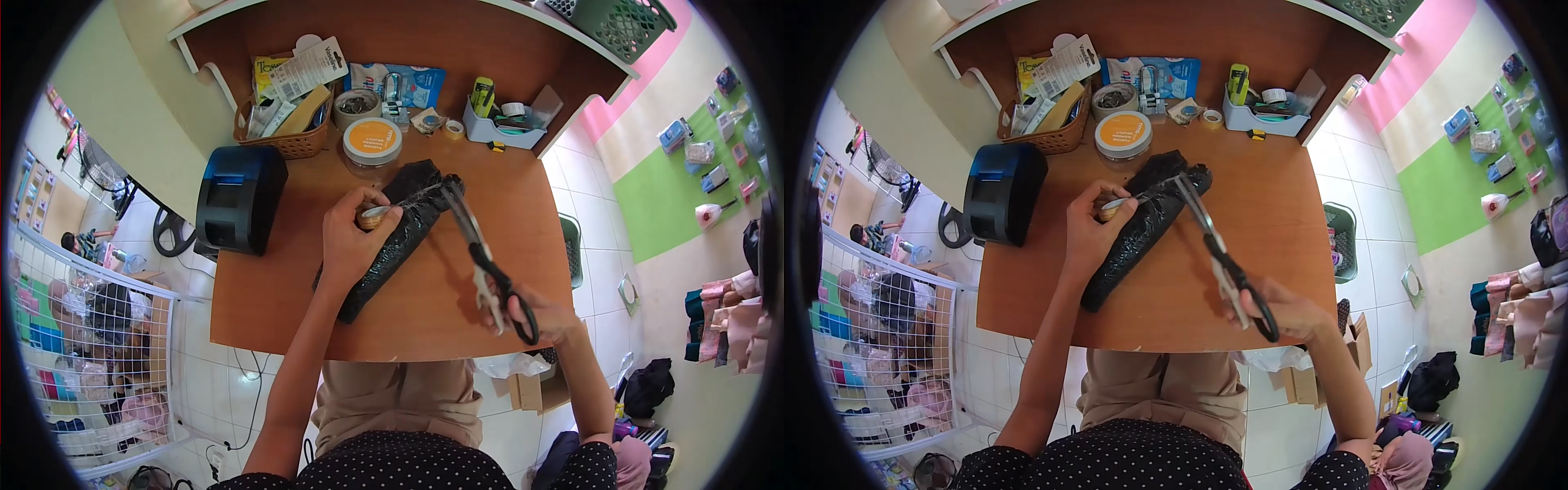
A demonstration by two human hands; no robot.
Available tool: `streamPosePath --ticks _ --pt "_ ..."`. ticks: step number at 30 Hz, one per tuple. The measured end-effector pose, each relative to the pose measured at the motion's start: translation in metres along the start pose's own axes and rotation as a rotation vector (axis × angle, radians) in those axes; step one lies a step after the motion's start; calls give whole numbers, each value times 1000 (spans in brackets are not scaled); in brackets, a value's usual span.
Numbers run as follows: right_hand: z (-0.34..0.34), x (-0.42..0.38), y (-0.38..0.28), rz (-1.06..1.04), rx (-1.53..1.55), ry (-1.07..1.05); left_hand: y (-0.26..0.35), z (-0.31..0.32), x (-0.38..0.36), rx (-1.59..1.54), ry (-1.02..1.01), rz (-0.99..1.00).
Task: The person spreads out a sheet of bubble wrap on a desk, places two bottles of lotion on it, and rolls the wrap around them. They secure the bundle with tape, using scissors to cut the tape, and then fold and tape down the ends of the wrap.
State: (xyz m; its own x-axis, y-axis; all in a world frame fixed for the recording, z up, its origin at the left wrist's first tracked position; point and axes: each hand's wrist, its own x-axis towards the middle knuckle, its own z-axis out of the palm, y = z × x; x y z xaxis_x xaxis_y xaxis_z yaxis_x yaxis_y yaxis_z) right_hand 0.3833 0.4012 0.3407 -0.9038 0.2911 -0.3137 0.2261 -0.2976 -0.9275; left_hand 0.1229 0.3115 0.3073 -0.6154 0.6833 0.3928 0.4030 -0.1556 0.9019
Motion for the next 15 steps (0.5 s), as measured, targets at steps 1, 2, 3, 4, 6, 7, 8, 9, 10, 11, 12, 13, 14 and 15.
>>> streamPosePath --ticks 1,2,3,4,6,7,8,9,10,11,12,13,14,15 --pt "5 2 2 18 56 -90 -1 0 0 -34 5 4" --pt "7 4 4 18 58 -92 -2 0 0 -30 5 3" --pt "8 7 6 59 151 -148 -3 0 1 -59 8 9" --pt "9 9 8 99 243 -203 -4 -1 1 -87 11 14" --pt "10 13 8 81 131 -181 -5 -2 2 -84 -1 -16" --pt "11 14 4 91 91 -170 -5 -2 3 -84 -8 -42" --pt "12 15 1 102 52 -160 -4 -3 3 -82 -10 -41" --pt "11 19 0 103 54 -159 -3 -3 3 -85 -16 -44" --pt "10 24 -2 97 12 -167 -2 -3 2 -88 -22 -47" --pt "9 28 -3 90 -32 -174 -1 -2 2 -89 -24 -47" --pt "8 31 -3 88 -30 -174 0 -2 2 -110 -25 -59" --pt "8 35 -2 117 -9 -172 1 -2 2 -128 -25 -70" --pt "8 38 -2 147 12 -171 2 -4 3 -124 -26 -69" --pt "10 40 -6 146 12 -173 3 -4 3 -126 -30 -62"
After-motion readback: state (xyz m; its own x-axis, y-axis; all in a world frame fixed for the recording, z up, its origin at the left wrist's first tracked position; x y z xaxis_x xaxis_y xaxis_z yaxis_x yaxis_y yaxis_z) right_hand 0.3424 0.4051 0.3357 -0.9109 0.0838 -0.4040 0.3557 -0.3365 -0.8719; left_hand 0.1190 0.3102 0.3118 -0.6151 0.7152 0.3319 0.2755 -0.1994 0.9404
